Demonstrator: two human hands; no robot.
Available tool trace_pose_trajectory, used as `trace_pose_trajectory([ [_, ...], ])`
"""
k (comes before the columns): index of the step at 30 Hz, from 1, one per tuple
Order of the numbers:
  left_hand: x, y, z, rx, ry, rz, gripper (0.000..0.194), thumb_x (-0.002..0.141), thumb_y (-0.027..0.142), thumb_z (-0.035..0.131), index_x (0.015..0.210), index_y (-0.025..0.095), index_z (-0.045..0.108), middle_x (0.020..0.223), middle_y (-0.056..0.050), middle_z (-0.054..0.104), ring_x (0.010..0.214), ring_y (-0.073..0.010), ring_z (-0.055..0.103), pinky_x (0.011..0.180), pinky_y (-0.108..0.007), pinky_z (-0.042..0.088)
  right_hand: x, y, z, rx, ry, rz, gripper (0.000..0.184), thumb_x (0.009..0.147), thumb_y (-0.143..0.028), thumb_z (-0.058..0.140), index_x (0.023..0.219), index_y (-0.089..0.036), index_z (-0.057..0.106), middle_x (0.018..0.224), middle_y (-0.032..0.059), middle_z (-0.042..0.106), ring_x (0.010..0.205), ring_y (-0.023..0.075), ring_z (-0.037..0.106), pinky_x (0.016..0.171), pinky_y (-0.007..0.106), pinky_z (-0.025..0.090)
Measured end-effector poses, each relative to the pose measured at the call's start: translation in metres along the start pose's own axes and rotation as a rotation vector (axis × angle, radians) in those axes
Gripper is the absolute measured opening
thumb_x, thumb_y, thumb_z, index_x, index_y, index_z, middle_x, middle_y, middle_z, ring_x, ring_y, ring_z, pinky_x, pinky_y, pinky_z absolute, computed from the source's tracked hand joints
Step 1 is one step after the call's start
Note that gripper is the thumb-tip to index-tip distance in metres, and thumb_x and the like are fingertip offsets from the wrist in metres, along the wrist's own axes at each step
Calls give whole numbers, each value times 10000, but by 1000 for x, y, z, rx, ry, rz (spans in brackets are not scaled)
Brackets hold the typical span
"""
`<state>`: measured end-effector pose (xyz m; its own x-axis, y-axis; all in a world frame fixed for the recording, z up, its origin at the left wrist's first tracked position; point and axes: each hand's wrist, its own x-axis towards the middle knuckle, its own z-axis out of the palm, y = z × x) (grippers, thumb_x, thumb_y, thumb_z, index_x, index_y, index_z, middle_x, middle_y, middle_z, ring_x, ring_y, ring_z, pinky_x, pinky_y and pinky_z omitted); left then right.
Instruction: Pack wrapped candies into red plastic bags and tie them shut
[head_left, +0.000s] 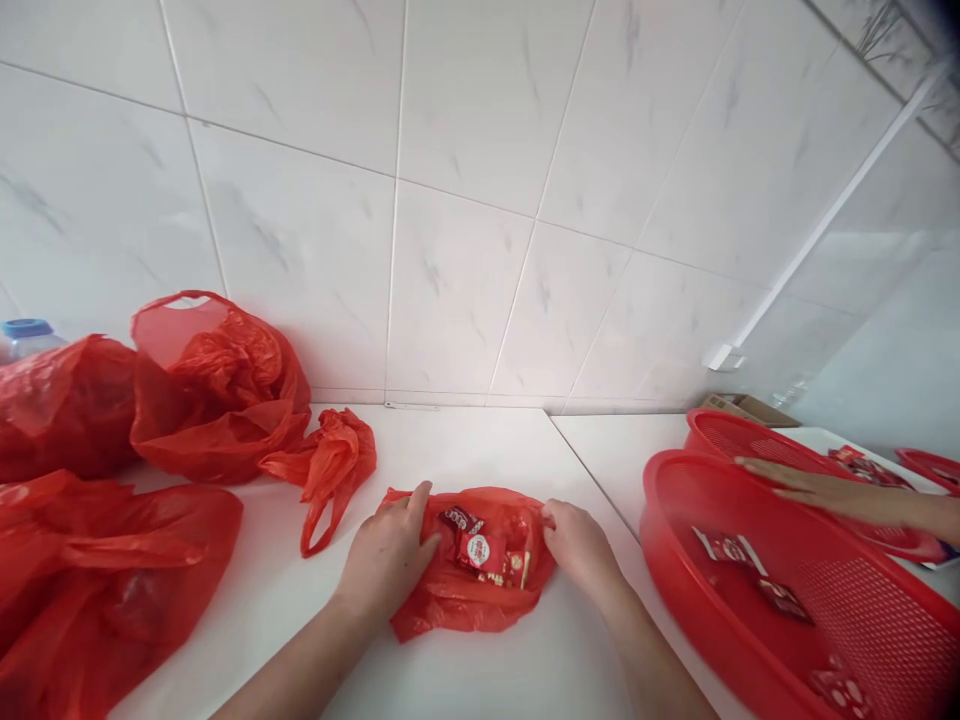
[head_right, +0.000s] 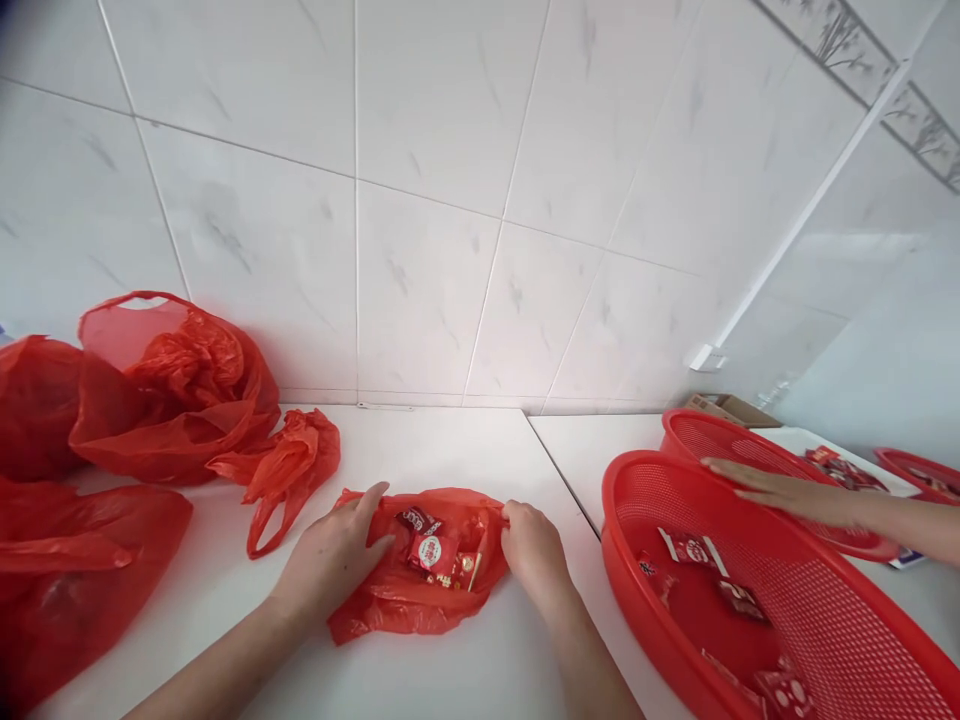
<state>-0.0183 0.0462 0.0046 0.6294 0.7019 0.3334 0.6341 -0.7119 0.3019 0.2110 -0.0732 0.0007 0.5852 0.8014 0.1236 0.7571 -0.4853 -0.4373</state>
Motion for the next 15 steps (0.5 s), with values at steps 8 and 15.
trace_pose_trajectory([
  [8,6,3,-22,-119,153,-2,334,926,192,355,1211,212,528,1037,-51,689,935,-198,643,761,-308,494,-4,-14,-28,481,253,-15,219,845,-396,473,711,-223,492,674,-12,581,650,165,537,594,264,405],
  [15,3,12,-91,-431,562,16,237,889,249,528,1101,238,634,940,-6,701,863,-163,656,763,-286,528,5,-53,-72,1160,264,-131,192,776,-396,666,826,-227,589,1154,46,667,1116,204,586,936,347,441],
])
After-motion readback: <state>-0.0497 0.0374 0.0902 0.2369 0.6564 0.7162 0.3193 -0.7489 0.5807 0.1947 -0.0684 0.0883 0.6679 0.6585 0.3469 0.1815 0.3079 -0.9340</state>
